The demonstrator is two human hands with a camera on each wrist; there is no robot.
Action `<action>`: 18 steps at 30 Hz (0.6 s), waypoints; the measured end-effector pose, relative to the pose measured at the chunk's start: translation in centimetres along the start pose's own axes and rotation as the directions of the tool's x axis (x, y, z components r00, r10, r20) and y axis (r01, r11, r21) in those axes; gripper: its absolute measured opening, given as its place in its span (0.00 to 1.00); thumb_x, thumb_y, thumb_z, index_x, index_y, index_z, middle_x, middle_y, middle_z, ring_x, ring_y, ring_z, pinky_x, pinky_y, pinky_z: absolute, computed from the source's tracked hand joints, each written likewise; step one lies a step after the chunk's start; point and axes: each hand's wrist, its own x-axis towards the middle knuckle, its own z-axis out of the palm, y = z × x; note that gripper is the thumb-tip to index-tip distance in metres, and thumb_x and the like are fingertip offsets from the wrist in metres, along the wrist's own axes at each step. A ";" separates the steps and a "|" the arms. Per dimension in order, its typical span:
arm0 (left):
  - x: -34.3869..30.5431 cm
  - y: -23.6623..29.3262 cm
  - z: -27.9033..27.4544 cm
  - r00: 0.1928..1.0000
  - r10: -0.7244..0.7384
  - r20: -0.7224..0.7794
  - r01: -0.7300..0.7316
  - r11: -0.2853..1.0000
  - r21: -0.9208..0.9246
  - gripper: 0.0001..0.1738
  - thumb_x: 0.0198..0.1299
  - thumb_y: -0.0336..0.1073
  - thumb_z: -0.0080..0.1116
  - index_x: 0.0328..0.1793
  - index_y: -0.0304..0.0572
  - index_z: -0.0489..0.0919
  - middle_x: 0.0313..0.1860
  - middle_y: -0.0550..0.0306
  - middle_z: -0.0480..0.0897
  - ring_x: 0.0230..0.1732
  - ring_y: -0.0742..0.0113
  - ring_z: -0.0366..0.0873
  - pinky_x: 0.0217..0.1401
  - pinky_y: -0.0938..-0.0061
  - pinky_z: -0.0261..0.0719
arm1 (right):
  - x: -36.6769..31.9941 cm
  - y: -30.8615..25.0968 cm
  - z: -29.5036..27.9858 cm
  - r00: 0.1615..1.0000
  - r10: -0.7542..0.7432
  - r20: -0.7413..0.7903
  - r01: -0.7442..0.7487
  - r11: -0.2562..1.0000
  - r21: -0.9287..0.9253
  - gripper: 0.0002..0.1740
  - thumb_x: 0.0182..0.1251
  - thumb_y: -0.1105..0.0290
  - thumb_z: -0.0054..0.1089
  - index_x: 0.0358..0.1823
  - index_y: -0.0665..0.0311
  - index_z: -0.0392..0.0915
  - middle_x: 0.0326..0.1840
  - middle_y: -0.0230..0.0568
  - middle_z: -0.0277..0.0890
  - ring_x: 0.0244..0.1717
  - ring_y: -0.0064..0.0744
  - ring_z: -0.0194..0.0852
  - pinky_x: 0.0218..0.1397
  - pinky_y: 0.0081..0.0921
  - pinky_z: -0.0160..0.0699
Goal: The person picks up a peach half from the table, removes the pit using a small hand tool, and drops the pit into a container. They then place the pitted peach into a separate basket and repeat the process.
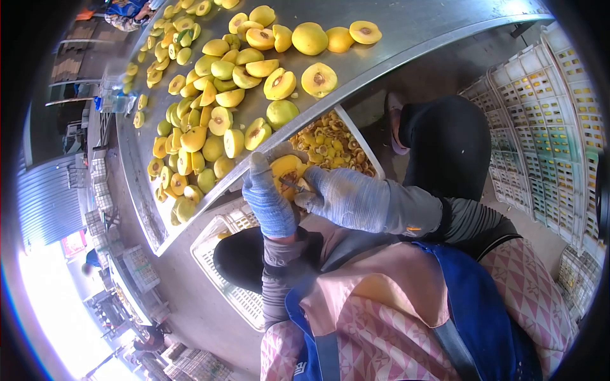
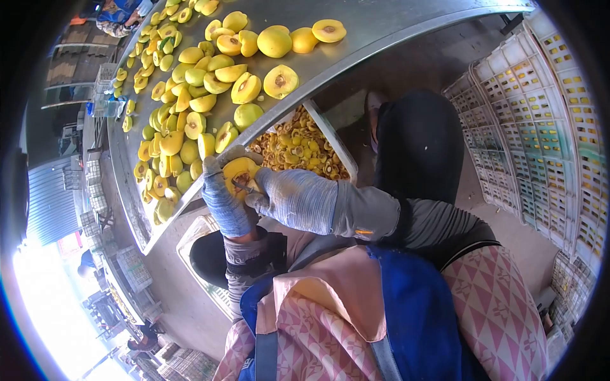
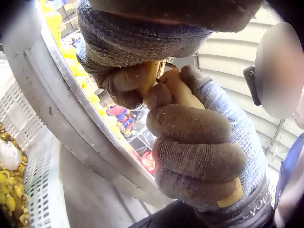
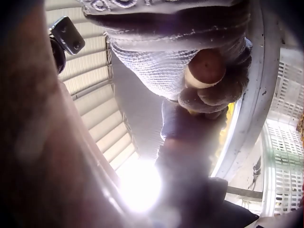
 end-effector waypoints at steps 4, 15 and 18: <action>0.0 -0.2 -0.2 1.000 0.016 0.012 -0.016 0.999 0.037 0.34 0.74 0.61 0.43 0.51 0.31 0.81 0.38 0.44 0.85 0.39 0.61 0.82 0.45 0.70 0.82 | 0.3 -0.1 -0.5 0.999 0.027 0.042 -0.033 0.991 0.131 0.19 0.75 0.57 0.56 0.44 0.69 0.74 0.29 0.58 0.78 0.33 0.57 0.81 0.33 0.42 0.78; 0.2 0.5 -0.2 0.998 -0.040 0.037 0.035 0.991 0.127 0.34 0.74 0.59 0.45 0.48 0.29 0.83 0.34 0.49 0.87 0.36 0.65 0.83 0.43 0.72 0.81 | 0.7 1.0 0.4 0.997 0.011 0.072 -0.032 0.952 0.305 0.19 0.77 0.58 0.53 0.41 0.70 0.78 0.33 0.57 0.80 0.36 0.55 0.81 0.37 0.41 0.76; 0.1 0.5 -0.1 0.999 -0.044 0.012 0.043 0.994 0.105 0.32 0.75 0.57 0.45 0.47 0.29 0.83 0.34 0.50 0.87 0.36 0.65 0.82 0.43 0.73 0.79 | 0.9 0.9 -0.4 0.992 0.014 0.128 -0.062 0.924 0.378 0.19 0.77 0.57 0.53 0.42 0.70 0.78 0.33 0.58 0.80 0.38 0.56 0.81 0.38 0.41 0.77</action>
